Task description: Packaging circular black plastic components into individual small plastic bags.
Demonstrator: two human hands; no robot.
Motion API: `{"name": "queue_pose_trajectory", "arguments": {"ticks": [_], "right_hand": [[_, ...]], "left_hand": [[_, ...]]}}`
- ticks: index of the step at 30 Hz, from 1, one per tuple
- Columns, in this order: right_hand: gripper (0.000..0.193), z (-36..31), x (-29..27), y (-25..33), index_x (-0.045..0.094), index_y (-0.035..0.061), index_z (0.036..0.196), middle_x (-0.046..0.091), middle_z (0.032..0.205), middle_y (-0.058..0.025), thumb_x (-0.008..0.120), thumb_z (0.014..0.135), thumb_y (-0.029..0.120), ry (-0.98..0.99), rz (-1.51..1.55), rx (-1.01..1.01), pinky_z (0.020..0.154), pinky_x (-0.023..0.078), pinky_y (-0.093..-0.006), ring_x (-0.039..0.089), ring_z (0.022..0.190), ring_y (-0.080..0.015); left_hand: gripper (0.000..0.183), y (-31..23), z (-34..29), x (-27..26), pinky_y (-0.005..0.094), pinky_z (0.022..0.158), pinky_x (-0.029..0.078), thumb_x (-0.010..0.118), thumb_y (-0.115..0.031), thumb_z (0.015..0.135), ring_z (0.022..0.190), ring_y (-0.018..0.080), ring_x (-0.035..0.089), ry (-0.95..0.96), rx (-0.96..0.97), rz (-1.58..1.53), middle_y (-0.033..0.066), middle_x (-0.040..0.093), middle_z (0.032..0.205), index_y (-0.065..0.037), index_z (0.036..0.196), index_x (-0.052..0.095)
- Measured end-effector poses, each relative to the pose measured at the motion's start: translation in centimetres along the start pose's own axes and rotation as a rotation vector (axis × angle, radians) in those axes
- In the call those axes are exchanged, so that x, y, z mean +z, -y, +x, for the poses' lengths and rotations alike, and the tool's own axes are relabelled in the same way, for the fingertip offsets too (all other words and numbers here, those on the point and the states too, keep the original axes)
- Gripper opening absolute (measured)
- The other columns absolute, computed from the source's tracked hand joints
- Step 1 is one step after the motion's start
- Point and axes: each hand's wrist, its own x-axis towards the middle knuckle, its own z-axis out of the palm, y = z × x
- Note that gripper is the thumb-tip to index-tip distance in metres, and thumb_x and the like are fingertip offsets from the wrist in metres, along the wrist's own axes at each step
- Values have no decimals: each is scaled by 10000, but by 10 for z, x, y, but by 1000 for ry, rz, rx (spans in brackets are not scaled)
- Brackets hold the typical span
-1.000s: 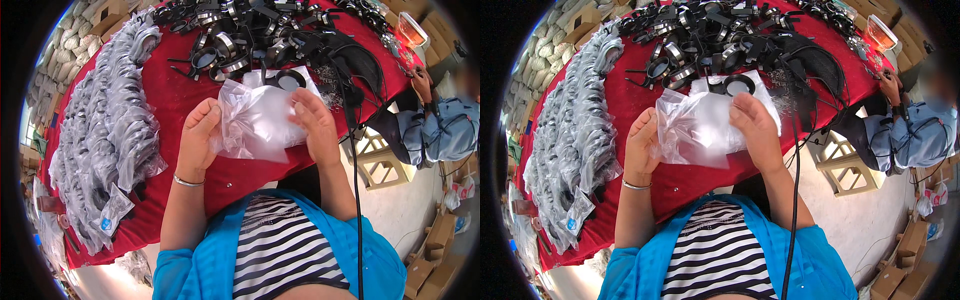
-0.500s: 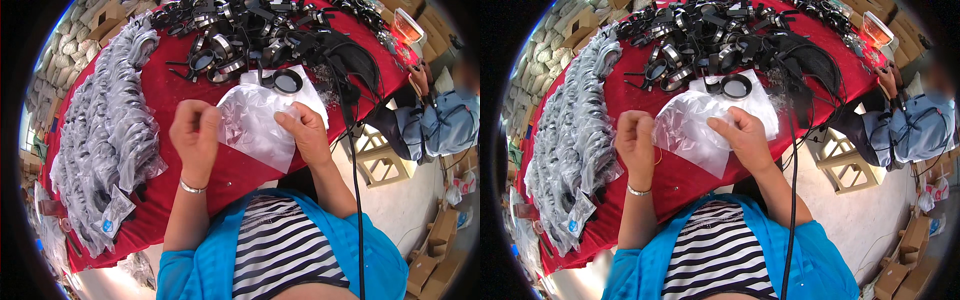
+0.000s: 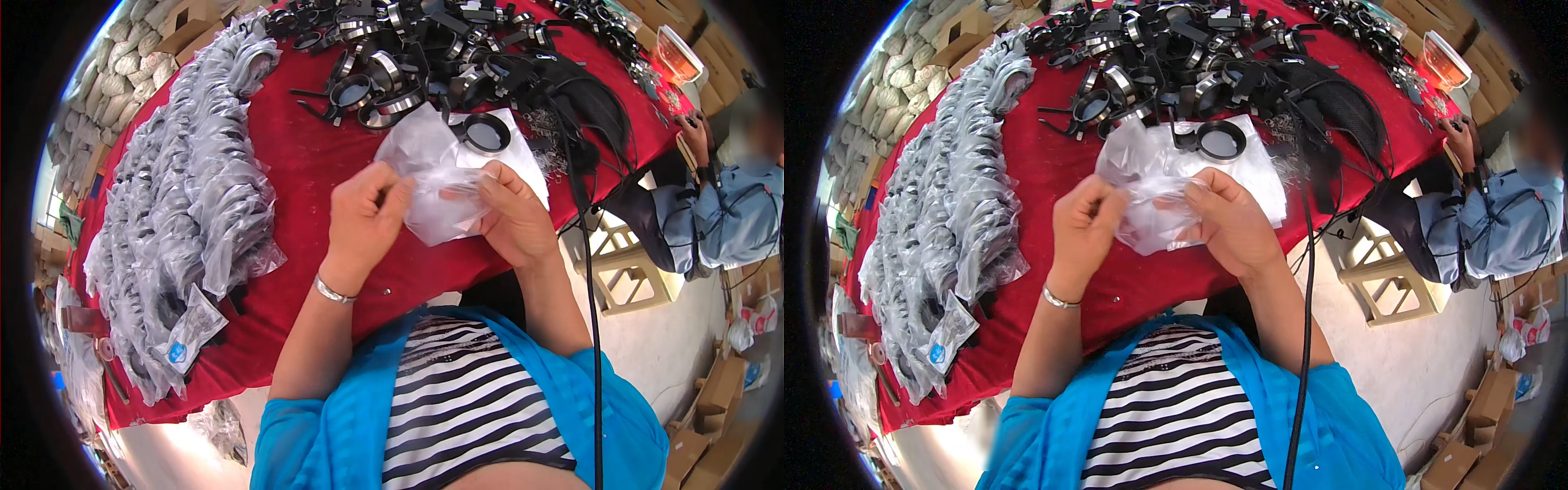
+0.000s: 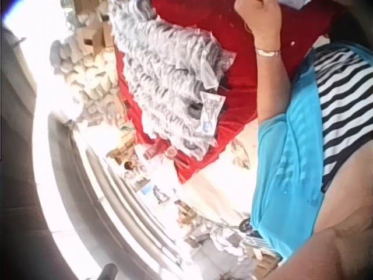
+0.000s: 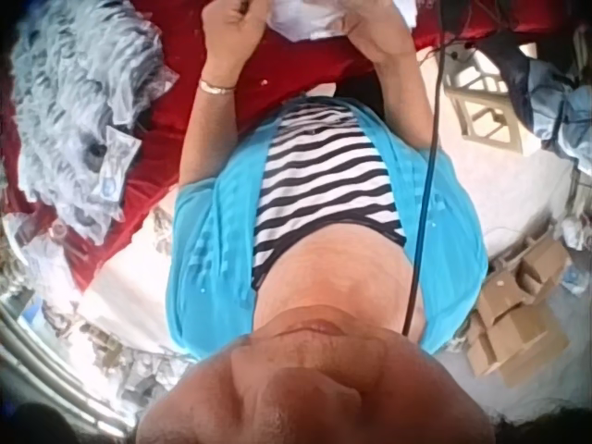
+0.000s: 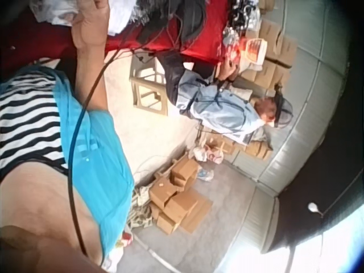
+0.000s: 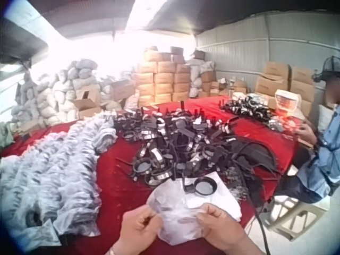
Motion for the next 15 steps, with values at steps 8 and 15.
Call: {"name": "queue_pose_trajectory", "arguments": {"ticks": [8,15], "right_hand": [[196,4,-43,-1,501,79,1100,591,896,-65,539,928,165,322,444,183,330,298,-132,497,556,-65],[172,1,-50,1,578,89,1053,648,978,-127,497,916,24,248,284,94,394,421,-207,606,632,-107]], "left_hand": [[212,6,11,4,330,491,377,610,-73,824,499,254,455,49,-23,134,130,465,587,-2,674,478],[89,76,87,-34,411,675,510,546,-95,845,790,311,622,-47,154,909,152,604,898,-7,855,555]]}}
